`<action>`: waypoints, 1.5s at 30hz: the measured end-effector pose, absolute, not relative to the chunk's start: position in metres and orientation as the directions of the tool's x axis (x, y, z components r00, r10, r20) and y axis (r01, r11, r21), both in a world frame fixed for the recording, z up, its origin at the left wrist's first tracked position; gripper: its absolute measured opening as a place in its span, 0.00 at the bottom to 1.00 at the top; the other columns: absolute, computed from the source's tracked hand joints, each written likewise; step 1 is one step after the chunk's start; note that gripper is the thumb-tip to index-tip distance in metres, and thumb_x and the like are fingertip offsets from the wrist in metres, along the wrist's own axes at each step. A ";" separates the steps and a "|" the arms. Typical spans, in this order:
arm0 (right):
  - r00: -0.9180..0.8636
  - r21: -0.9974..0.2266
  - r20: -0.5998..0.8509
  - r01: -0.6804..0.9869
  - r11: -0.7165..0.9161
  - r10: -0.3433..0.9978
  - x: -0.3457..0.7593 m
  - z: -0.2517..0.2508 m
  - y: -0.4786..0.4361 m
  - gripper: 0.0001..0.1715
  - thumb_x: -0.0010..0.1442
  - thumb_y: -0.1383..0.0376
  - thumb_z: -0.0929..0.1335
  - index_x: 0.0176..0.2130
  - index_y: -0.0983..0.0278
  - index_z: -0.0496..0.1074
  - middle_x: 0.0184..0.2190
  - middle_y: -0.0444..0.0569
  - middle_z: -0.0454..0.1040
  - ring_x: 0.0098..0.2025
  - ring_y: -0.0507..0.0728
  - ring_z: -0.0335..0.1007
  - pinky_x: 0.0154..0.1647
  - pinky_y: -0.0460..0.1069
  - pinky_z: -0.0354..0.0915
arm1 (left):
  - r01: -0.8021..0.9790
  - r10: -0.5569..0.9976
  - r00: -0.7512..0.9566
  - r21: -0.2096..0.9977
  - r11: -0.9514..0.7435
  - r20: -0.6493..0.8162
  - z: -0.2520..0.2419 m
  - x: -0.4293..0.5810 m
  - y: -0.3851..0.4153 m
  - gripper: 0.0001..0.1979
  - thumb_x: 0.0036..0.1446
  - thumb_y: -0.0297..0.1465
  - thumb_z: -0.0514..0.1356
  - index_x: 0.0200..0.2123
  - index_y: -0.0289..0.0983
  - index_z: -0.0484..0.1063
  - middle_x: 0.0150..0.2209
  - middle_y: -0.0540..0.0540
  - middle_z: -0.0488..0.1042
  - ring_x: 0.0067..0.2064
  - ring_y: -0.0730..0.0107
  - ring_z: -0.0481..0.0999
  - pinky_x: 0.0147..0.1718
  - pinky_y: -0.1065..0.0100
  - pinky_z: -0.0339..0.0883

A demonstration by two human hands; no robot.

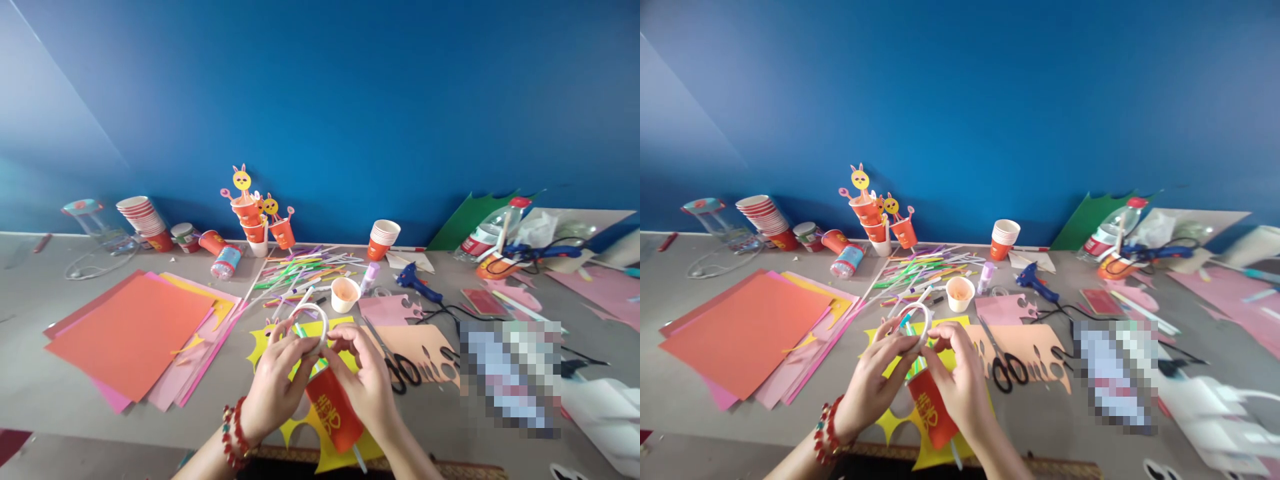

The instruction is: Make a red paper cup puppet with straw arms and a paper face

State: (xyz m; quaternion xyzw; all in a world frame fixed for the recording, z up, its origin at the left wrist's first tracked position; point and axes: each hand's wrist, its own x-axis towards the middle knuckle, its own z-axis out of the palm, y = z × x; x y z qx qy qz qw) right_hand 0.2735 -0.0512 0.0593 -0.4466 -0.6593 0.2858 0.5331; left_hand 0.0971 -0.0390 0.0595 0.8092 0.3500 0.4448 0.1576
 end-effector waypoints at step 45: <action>-0.052 -0.906 0.391 0.157 0.394 0.919 0.304 0.058 -0.055 0.04 0.65 0.63 0.69 0.36 0.59 0.75 0.39 0.51 0.75 0.49 0.61 0.73 0.46 0.50 0.72 | 0.959 0.873 0.171 0.126 -0.253 0.456 0.030 -0.016 -0.016 0.16 0.65 0.38 0.55 0.52 0.39 0.71 0.52 0.39 0.76 0.52 0.48 0.75 0.51 0.51 0.69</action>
